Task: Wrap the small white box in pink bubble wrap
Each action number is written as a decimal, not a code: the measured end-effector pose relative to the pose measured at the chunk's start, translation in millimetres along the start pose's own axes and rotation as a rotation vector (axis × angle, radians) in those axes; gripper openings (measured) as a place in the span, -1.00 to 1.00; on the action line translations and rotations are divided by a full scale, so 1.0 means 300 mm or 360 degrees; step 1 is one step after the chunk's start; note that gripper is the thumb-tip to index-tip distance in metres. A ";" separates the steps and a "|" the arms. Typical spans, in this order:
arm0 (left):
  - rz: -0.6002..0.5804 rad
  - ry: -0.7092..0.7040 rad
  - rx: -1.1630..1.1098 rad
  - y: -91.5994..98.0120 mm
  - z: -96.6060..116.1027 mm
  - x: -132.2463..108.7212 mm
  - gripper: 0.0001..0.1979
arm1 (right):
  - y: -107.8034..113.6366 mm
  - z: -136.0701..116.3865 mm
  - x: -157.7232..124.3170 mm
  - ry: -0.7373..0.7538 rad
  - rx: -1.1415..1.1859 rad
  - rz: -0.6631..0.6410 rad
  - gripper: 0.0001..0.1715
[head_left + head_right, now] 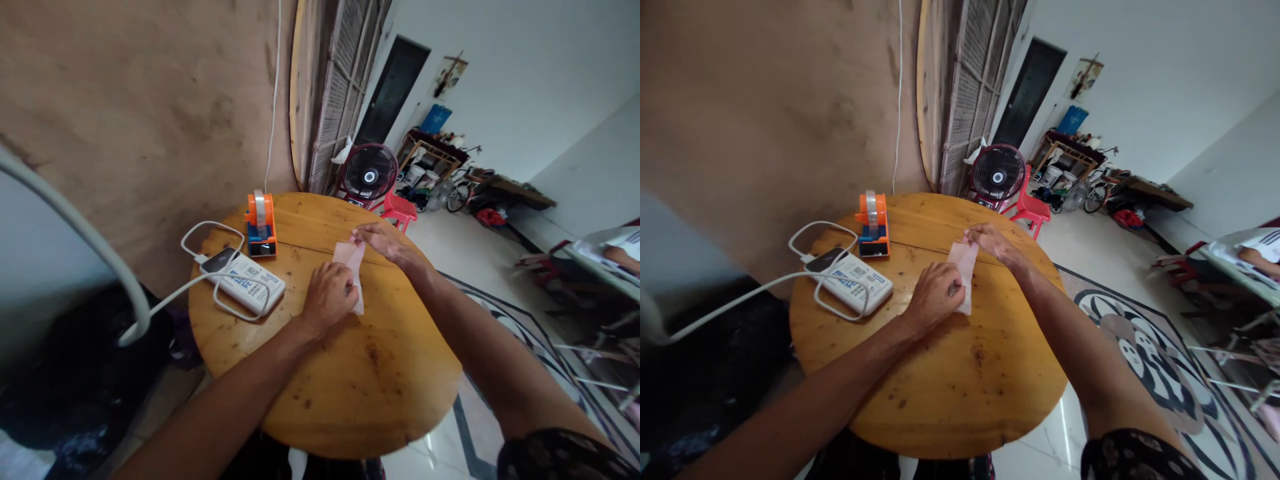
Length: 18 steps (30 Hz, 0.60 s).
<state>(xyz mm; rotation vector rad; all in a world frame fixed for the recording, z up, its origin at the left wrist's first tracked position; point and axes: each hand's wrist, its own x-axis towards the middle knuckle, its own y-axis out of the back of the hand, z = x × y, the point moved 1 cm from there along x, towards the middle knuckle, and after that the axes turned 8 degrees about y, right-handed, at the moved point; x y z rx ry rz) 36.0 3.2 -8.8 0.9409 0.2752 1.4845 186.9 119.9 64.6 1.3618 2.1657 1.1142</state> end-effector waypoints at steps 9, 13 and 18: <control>-0.0009 0.0000 -0.0001 0.001 -0.002 -0.003 -0.92 | 0.008 0.056 0.023 -0.0181 -0.0263 -0.0004 -0.79; 0.0001 -0.0005 0.0010 0.000 -0.002 -0.003 -0.92 | 0.000 0.059 0.048 -0.0291 -0.0575 0.0000 -0.43; 0.0013 -0.0006 0.0013 0.001 -0.002 -0.004 -0.92 | -0.012 0.090 0.095 -0.0514 -0.0215 0.0053 -0.47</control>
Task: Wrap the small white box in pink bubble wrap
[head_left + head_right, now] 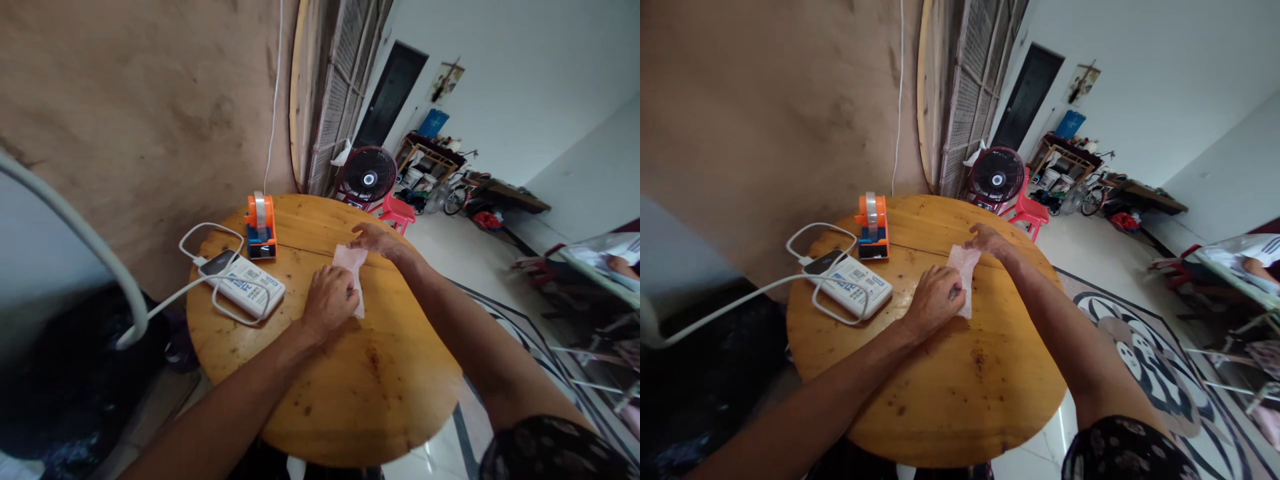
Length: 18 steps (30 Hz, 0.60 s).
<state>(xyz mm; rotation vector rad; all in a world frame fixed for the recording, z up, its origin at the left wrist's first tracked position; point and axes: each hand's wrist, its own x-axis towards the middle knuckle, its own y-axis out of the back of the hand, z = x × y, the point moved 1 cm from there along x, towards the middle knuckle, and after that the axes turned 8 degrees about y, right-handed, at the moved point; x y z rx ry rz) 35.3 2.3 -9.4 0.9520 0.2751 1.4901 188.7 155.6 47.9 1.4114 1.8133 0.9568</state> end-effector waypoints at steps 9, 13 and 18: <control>-0.0021 0.0009 0.0038 -0.002 -0.001 0.004 -0.95 | -0.002 -0.004 0.017 -0.0011 0.0528 -0.0161 -0.91; -0.0068 0.0011 0.0034 0.005 -0.001 0.004 -0.73 | -0.012 0.018 0.029 -0.0108 0.0624 -0.0234 -0.86; -0.0169 -0.0022 0.0030 0.011 0.002 0.006 -0.56 | -0.025 0.033 0.039 -0.0237 0.0680 -0.0235 -0.88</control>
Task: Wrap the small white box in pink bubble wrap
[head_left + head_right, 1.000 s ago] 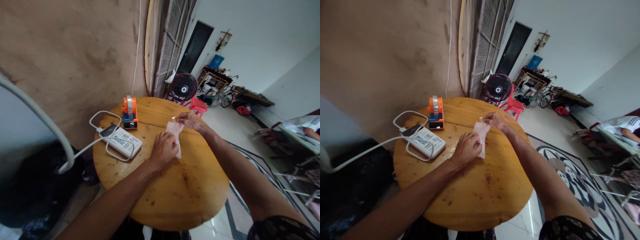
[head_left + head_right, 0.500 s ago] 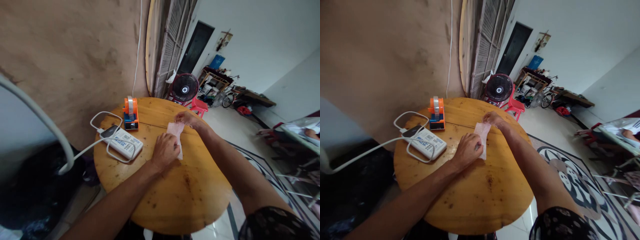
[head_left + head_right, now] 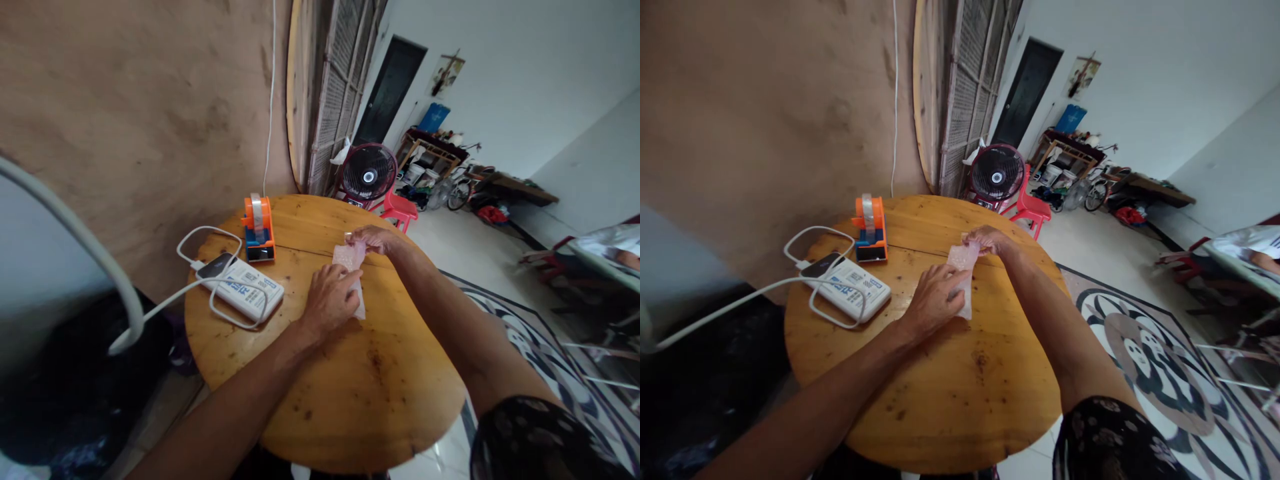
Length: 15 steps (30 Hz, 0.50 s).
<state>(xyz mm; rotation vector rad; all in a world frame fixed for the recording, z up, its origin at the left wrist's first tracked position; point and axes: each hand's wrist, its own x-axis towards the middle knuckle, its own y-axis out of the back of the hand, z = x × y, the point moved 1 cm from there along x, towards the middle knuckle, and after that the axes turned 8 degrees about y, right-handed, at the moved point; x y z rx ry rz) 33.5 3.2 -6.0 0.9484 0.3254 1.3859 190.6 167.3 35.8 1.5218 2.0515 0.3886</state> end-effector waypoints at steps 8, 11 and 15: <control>-0.0045 0.0038 0.0125 -0.002 0.005 0.007 -0.82 | 0.020 0.026 0.005 -0.0230 0.0251 -0.0083 -0.88; -0.0060 0.0078 0.0156 -0.004 0.001 0.007 -0.82 | 0.016 0.035 0.003 -0.0260 0.0281 -0.0114 -0.90; -0.0072 0.0097 0.0136 -0.010 -0.007 0.012 -0.78 | 0.004 0.037 -0.009 -0.0267 0.0364 -0.0138 -0.92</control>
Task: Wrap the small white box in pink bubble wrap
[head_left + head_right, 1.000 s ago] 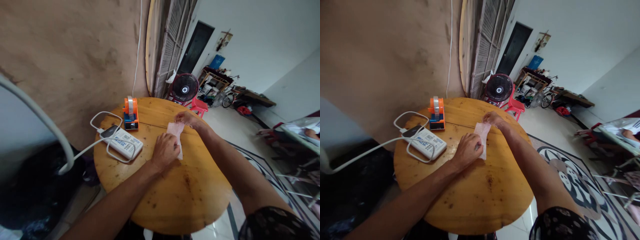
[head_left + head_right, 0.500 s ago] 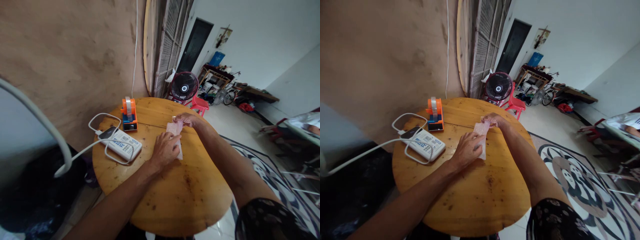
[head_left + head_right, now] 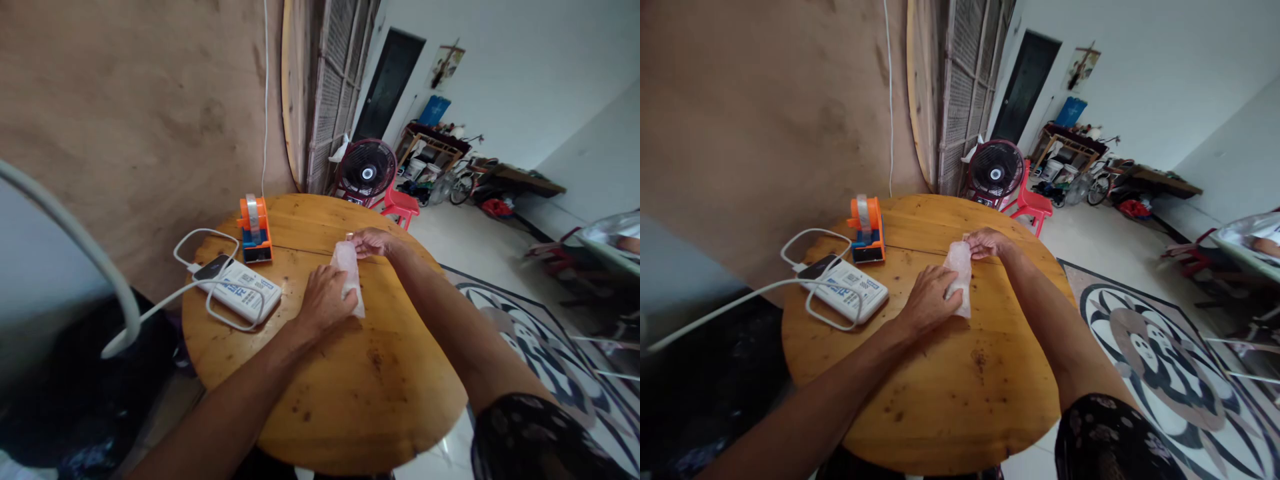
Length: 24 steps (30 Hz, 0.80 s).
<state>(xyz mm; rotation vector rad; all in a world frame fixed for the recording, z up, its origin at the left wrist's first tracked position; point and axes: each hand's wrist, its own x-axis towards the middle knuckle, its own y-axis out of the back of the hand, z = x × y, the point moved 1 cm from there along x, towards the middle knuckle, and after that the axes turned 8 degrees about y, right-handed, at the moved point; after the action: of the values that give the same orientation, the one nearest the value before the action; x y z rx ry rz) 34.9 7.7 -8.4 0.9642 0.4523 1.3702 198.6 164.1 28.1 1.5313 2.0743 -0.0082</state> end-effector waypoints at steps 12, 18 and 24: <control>-0.0007 -0.0020 -0.0032 -0.015 -0.018 0.013 -0.79 | -0.034 0.011 -0.081 0.0179 0.0315 -0.0022 -0.86; -0.0020 -0.0010 -0.0026 -0.008 -0.014 0.012 -0.78 | -0.054 0.030 -0.108 0.0314 0.0350 -0.0032 -0.84; -0.0035 -0.0006 -0.0043 0.000 -0.009 0.010 -0.78 | -0.064 0.063 -0.096 0.0470 0.0313 0.0177 -0.79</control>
<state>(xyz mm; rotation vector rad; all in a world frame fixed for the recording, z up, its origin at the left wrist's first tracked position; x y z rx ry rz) 33.4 11.3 -9.1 0.9373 0.4396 1.3515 195.3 125.8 18.5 1.8608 2.2659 0.0606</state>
